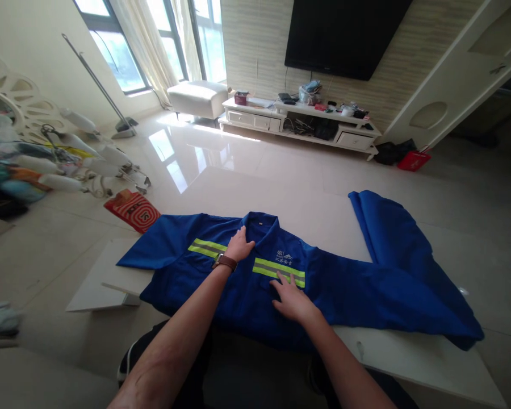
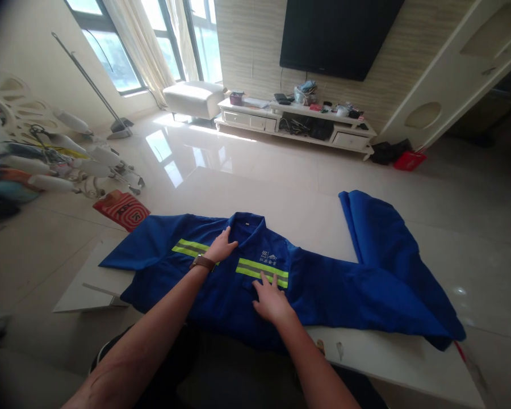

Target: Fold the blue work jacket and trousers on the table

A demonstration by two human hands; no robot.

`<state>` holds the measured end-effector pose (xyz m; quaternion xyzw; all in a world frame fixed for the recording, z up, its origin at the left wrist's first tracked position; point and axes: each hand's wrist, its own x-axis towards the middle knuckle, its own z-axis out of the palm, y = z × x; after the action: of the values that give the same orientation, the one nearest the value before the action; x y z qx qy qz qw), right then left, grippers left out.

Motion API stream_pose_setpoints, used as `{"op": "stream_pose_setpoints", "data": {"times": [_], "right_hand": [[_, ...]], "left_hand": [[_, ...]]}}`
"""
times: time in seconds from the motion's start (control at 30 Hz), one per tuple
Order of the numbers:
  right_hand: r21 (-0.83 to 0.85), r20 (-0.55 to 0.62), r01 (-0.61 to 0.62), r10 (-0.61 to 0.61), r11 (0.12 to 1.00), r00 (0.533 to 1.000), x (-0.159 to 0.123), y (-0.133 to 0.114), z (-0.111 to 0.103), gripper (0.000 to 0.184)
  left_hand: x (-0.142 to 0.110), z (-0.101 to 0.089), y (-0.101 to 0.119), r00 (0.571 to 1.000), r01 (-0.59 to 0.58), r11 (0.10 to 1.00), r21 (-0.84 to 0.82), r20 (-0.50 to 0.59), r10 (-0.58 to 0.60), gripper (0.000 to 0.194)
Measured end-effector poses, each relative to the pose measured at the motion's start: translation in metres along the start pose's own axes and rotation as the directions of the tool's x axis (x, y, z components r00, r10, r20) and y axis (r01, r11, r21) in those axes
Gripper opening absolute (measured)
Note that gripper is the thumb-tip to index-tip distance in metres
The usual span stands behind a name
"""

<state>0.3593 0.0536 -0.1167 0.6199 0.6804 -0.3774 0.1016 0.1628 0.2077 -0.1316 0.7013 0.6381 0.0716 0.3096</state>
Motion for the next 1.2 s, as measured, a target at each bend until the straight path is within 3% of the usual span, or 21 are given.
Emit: {"op": "stream_pose_setpoints", "data": {"times": [0.07,0.13,0.2,0.3,0.47,0.63,0.73,0.8,0.9,1.0,1.07,1.2], "right_hand": [[0.008,0.012,0.037,-0.037,0.999,0.999,-0.001,0.006,-0.001,0.068],[0.007,0.013,0.079,-0.08,0.997,0.997,-0.005,0.013,-0.002,0.067],[-0.005,0.003,0.118,-0.118,0.993,0.993,-0.009,0.019,0.0,0.067],[-0.015,-0.012,0.151,-0.151,0.988,0.988,-0.016,0.025,0.003,0.065],[-0.007,-0.018,0.167,-0.168,0.986,0.986,-0.021,0.026,0.003,0.058],[-0.01,-0.027,0.156,-0.156,0.988,0.987,-0.021,0.022,-0.001,0.053],[-0.011,-0.024,0.148,-0.148,0.989,0.989,-0.021,0.021,-0.002,0.05],[-0.005,-0.022,0.147,-0.147,0.989,0.989,-0.02,0.022,-0.002,0.049],[0.003,-0.025,0.154,-0.154,0.988,0.988,-0.018,0.024,-0.001,0.048],[0.011,-0.033,0.151,-0.151,0.988,0.988,-0.017,0.025,-0.001,0.045],[0.018,-0.03,0.145,-0.144,0.989,0.989,-0.016,0.024,-0.001,0.042],[0.033,-0.03,0.147,-0.146,0.989,0.989,-0.015,0.022,-0.001,0.04]], "left_hand": [[0.004,0.005,0.004,0.997,-0.021,0.997,0.07,0.081,0.016,0.065],[0.007,0.007,0.008,0.996,-0.049,0.989,0.138,0.078,0.038,0.054],[0.012,0.006,0.009,0.998,-0.045,0.988,0.149,-0.035,0.05,0.05],[0.023,0.008,0.008,0.984,-0.024,0.995,0.092,-0.176,0.04,0.064],[0.037,0.025,-0.001,0.998,-0.044,0.991,0.127,0.04,0.04,0.076],[0.043,0.034,-0.005,0.998,-0.031,0.985,0.171,-0.054,0.041,0.068],[0.044,0.033,-0.006,0.999,-0.024,0.983,0.18,0.029,0.019,0.073],[0.044,0.03,-0.008,0.996,-0.063,0.986,0.153,0.074,0.052,0.07],[0.045,0.02,-0.018,0.996,-0.083,0.99,0.114,-0.03,0.087,0.066],[0.049,0.003,-0.038,0.974,0.1,0.986,0.135,-0.218,-0.069,0.067],[0.054,-0.008,-0.056,0.948,0.193,0.967,0.169,-0.285,-0.139,0.065],[0.072,-0.032,-0.091,0.981,0.148,0.943,0.299,-0.168,-0.101,0.061]]}}
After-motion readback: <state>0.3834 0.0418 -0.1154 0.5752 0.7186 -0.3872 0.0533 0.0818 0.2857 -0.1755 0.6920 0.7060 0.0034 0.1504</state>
